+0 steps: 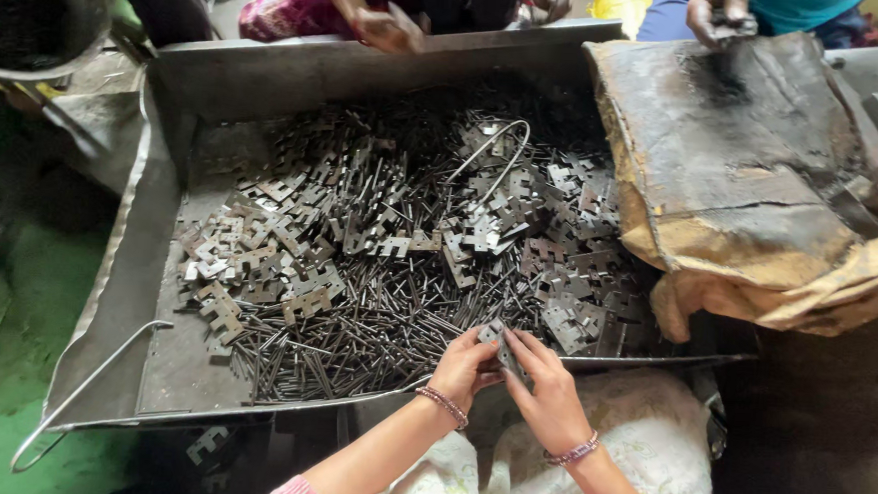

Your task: The person sits on the floor and sorts small metal parts from a large bin, picking up pieces and placing them into a cloth bag. Another person works alongside at the same bin.

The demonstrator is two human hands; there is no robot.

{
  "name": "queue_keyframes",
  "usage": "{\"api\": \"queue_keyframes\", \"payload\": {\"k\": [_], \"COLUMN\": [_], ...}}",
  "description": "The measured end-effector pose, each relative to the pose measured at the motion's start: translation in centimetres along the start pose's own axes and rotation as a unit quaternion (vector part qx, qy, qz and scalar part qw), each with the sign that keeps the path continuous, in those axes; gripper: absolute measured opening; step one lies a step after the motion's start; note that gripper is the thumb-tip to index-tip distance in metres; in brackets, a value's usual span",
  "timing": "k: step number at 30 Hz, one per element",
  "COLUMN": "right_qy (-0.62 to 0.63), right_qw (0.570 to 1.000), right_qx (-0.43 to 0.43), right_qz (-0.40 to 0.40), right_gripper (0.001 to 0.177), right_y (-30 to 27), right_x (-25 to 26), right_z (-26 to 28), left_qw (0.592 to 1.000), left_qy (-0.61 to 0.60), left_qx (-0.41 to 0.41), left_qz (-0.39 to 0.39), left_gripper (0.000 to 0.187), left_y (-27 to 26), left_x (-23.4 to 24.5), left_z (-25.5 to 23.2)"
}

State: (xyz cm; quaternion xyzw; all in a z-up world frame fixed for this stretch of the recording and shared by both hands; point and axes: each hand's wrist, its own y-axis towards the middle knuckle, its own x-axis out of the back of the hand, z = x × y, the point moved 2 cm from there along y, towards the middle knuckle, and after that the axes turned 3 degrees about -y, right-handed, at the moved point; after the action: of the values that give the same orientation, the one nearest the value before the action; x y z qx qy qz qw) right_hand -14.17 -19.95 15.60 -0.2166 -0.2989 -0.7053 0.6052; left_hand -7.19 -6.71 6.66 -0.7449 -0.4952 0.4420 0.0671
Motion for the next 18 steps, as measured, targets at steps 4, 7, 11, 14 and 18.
{"api": "queue_keyframes", "payload": {"k": [4,7,11,14,18], "right_qy": [0.021,0.032,0.086,0.056,0.100], "right_qw": [1.000,0.999,0.993,0.994,0.982], "right_qx": [0.002,0.007,-0.080,-0.095,-0.159], "right_qz": [0.000,-0.005,-0.018,-0.014,0.027], "right_gripper": [0.056,0.055,0.048,0.043,0.041], "right_y": [-2.5,-3.9,-5.5,-6.1,-6.7], "right_x": [3.0,4.5,5.3,5.1,4.4], "right_z": [0.7,1.2,0.8,0.1,-0.8], "left_qw": [0.999,0.998,0.996,0.993,0.988], "left_qy": [-0.011,0.010,0.050,0.070,0.120], "left_qx": [0.004,0.022,0.029,0.043,0.044], "left_qz": [0.045,0.060,0.075,0.081,0.083], "left_gripper": [0.027,0.030,0.034,0.034,0.035], "left_y": [-2.1,-3.8,-5.0,-5.6,-6.0], "left_x": [-1.6,-2.4,-2.8,-2.5,-2.0], "left_z": [0.0,0.4,1.5,2.5,3.5]}}
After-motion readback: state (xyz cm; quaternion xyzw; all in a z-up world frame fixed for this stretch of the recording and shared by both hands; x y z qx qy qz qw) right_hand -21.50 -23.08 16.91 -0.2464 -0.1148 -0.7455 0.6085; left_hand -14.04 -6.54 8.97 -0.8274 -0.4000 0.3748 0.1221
